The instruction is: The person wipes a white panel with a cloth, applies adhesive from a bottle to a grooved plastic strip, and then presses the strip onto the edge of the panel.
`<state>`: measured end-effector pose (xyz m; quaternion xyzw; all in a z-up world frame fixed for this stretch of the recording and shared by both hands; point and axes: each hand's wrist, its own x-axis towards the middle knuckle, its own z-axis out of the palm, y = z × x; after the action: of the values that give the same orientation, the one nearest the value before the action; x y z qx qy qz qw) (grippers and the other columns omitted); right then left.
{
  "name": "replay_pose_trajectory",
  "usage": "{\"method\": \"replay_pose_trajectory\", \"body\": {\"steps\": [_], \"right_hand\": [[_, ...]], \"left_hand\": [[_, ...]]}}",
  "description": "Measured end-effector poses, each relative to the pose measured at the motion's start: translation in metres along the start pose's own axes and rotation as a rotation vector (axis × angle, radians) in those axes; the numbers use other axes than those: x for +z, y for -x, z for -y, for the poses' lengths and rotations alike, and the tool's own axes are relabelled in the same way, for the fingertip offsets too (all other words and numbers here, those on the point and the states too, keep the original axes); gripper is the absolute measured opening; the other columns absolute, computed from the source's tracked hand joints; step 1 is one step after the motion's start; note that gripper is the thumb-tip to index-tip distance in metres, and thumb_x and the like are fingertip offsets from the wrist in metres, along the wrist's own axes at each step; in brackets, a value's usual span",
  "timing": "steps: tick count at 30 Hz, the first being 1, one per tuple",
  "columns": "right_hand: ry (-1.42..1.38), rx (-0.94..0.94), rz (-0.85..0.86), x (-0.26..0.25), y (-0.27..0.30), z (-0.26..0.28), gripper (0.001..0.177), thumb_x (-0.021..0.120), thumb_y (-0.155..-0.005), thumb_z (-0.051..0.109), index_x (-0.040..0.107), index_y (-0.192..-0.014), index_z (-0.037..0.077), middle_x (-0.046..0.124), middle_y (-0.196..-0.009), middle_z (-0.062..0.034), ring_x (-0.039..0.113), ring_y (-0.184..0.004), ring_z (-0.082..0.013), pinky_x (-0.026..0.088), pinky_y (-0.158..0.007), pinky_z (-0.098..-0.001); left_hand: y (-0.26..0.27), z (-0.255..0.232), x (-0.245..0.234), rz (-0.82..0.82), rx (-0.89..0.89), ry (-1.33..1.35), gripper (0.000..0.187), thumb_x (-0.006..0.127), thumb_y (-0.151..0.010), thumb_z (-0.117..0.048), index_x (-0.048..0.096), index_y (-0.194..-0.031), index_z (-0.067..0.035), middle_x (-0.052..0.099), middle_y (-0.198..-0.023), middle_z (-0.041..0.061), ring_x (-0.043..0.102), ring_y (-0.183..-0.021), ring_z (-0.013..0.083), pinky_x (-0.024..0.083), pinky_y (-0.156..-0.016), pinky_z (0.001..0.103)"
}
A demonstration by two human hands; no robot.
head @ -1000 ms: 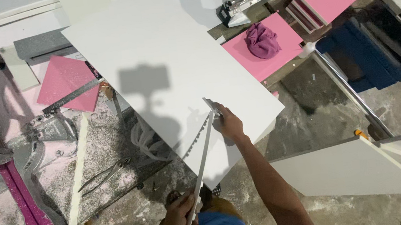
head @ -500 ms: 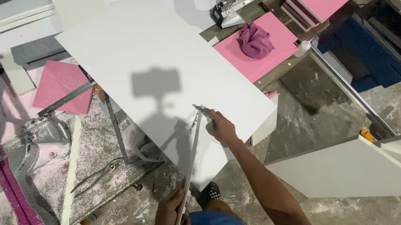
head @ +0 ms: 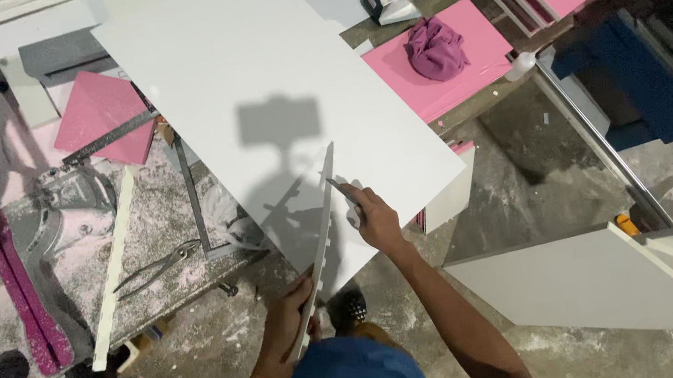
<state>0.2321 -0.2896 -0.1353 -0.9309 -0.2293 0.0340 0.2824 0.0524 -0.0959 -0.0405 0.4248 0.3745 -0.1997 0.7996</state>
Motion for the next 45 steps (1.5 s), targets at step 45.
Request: {"method": "replay_pose_trajectory", "body": {"steps": [45], "right_hand": [[-0.330,-0.045,-0.307,-0.061,0.125,0.141,0.040,0.038,-0.111,0.024,0.064,-0.138,0.011,0.070,-0.114,-0.0107,0.065,-0.101,-0.0238,0.052,-0.086,-0.0372]], "left_hand": [[-0.108,-0.026,0.076,-0.202,0.064,0.315,0.022,0.069,-0.096,-0.009,0.080,-0.114,-0.004,0.069,-0.086,0.012,0.047,-0.048,0.0208,0.040,-0.038,0.033]]}}
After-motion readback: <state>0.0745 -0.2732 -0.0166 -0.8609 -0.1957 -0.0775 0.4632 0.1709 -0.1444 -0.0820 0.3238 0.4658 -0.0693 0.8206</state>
